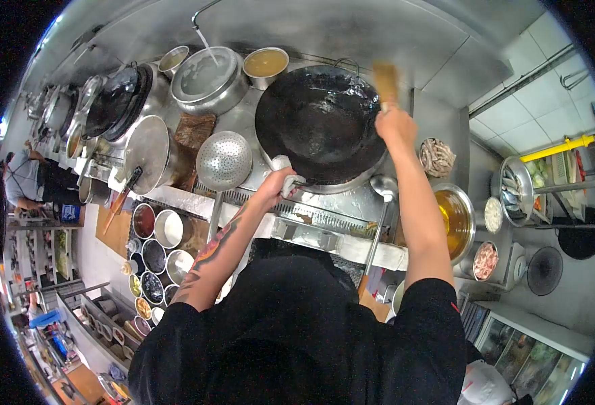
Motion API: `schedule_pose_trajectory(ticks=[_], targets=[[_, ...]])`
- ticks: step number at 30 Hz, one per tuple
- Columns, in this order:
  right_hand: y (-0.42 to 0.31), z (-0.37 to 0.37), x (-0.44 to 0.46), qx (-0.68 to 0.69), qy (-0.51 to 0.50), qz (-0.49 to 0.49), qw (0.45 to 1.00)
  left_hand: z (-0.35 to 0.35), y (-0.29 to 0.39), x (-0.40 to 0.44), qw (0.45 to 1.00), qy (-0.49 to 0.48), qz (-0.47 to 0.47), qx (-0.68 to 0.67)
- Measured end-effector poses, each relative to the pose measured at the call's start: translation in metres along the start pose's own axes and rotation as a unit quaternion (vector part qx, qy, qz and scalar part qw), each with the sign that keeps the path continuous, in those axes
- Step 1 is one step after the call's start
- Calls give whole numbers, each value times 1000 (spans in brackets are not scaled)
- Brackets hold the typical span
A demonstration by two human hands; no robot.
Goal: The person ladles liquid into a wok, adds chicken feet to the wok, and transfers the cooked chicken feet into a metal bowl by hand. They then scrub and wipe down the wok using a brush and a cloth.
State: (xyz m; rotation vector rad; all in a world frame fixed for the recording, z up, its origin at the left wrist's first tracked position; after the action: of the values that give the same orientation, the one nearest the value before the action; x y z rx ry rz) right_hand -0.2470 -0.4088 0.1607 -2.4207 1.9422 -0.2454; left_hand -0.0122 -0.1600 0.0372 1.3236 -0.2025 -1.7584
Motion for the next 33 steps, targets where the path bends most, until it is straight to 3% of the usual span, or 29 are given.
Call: schedule_pose_trajectory(ticks=[1,2,3,4,6,8,10,11,13,15,16,18,19,20,21,22,23,25,27,29,31,33], targets=[[-15,-11,-20,-22,-54,-44,997,1,-3,-3,1000,0,-2,1],[-30,-28,-52,97,-191,-88,973,4,-2,-5,1000,10,8,-7],[-39,-38,-73,212,-319,-130,915,5,-2,-5,999,20,20,-16],[-39,-38,-66,211,-318,-131,915,6,-3,-4,999,30,14,-18],[-23,-29,-46,176,-457,-84,868,-1,-11,0,1000,23,8,-19],[36,19,37,27,-224,-41,973,1,-7,0,1000,6,-7,-19],[16,5,41,-45,-4,28,999,0,-10,5,999,1,-6,-32],[8,-2,31,-45,-6,28,999,-1,-13,6,999,-4,-7,-44],[-6,-13,-8,155,-35,-129,979,-3,-14,7,999,-10,-13,-46],[-19,-9,-52,327,-293,-214,873,-2,-14,6,999,-16,-15,-50],[-21,-5,-44,326,-293,-218,872,0,-15,5,999,-1,-9,-51],[-19,17,-24,238,-473,-115,840,2,-18,3,998,0,4,-59],[-9,31,5,177,-380,-139,897,3,-21,1,998,-2,0,-57],[-9,34,15,93,-200,-94,971,7,-17,0,998,-6,3,-62],[-17,39,16,5,-14,-47,999,8,-16,-1,998,-8,5,-68],[-33,62,8,105,59,18,993,2,-20,6,997,-37,-5,-73],[-48,57,-11,149,-17,27,988,0,-21,9,997,-36,-4,-71],[-57,19,-58,233,-252,-189,920,1,-24,11,998,-2,-14,-69],[-49,13,-45,281,-443,-89,847,2,-23,4,998,5,-12,-64],[-26,19,8,253,-261,-9,932,2,-20,8,998,-21,-15,-62],[-38,22,-7,110,-23,43,993,4,-22,7,998,-11,-10,-58],[-42,17,-43,58,-150,-107,981,3,-24,14,995,-53,2,-79]])
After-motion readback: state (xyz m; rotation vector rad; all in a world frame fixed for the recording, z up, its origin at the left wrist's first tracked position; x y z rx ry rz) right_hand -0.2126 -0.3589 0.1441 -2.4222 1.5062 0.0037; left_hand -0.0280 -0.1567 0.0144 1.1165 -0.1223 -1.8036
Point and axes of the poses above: each hand's wrist, its own x-axis towards the middle knuckle, its own z-axis out of the palm, y = z × x, the point moved 1 cm from there along x, towards the middle knuckle, and after that the axes turned 5 degrees about -z, right-handed, at the moved point
